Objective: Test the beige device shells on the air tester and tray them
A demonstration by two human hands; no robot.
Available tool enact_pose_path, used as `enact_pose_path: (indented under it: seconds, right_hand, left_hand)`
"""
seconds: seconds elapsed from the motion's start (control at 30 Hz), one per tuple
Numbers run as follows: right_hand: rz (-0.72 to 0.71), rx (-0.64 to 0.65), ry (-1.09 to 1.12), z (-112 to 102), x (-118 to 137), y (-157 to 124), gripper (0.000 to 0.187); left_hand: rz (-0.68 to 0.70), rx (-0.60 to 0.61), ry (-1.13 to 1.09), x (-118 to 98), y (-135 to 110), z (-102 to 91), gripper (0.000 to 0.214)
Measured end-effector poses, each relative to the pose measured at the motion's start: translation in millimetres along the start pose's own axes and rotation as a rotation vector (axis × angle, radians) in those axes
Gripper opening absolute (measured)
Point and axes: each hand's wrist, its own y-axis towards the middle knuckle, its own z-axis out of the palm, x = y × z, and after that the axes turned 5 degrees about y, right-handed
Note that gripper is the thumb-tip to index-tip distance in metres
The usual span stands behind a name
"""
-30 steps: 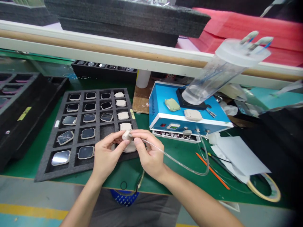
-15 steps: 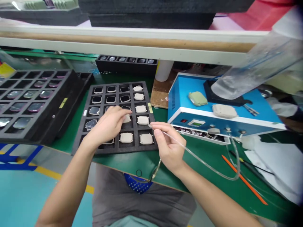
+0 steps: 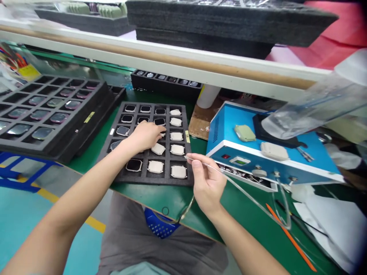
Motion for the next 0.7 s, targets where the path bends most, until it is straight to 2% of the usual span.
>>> enact_pose_path:
  seconds: [0.07, 0.13, 0.2, 0.27, 0.37, 0.53, 0.6, 0.7]
  right_hand:
    - [-0.011, -0.031, 0.010, 1, 1, 2, 0.015]
    - [-0.038, -0.050, 0.020, 0, 3, 4, 0.016]
    - [-0.078, -0.051, 0.019, 0, 4, 6, 0.016]
    - [-0.123, -0.039, 0.000, -1, 5, 7, 0.016]
    - [-0.151, -0.024, -0.030, -2, 6, 7, 0.018]
    - [-0.134, -0.029, -0.031, -1, 6, 4, 0.019]
    - [-0.133, -0.034, -0.021, 1, 6, 4, 0.018]
    - [-0.118, -0.025, -0.016, 2, 5, 3, 0.017]
  left_hand:
    - [0.025, 0.004, 0.024, -5, -3, -0.1, 0.018]
    - [0.014, -0.062, -0.089, -16, -16, 1.8, 0.022]
    - [-0.053, -0.150, -0.431, -33, -37, 8.4, 0.027]
    - [-0.141, -0.151, -0.831, -51, -58, 19.4, 0.029]
    - [-0.258, -0.130, -1.160, -71, -80, 36.6, 0.027]
    - [-0.377, -0.256, -1.415, -74, -83, 46.9, 0.041]
    - [-0.390, -0.259, -1.469, -71, -82, 46.1, 0.043]
    - [-0.393, -0.218, -1.474, -71, -85, 45.1, 0.036]
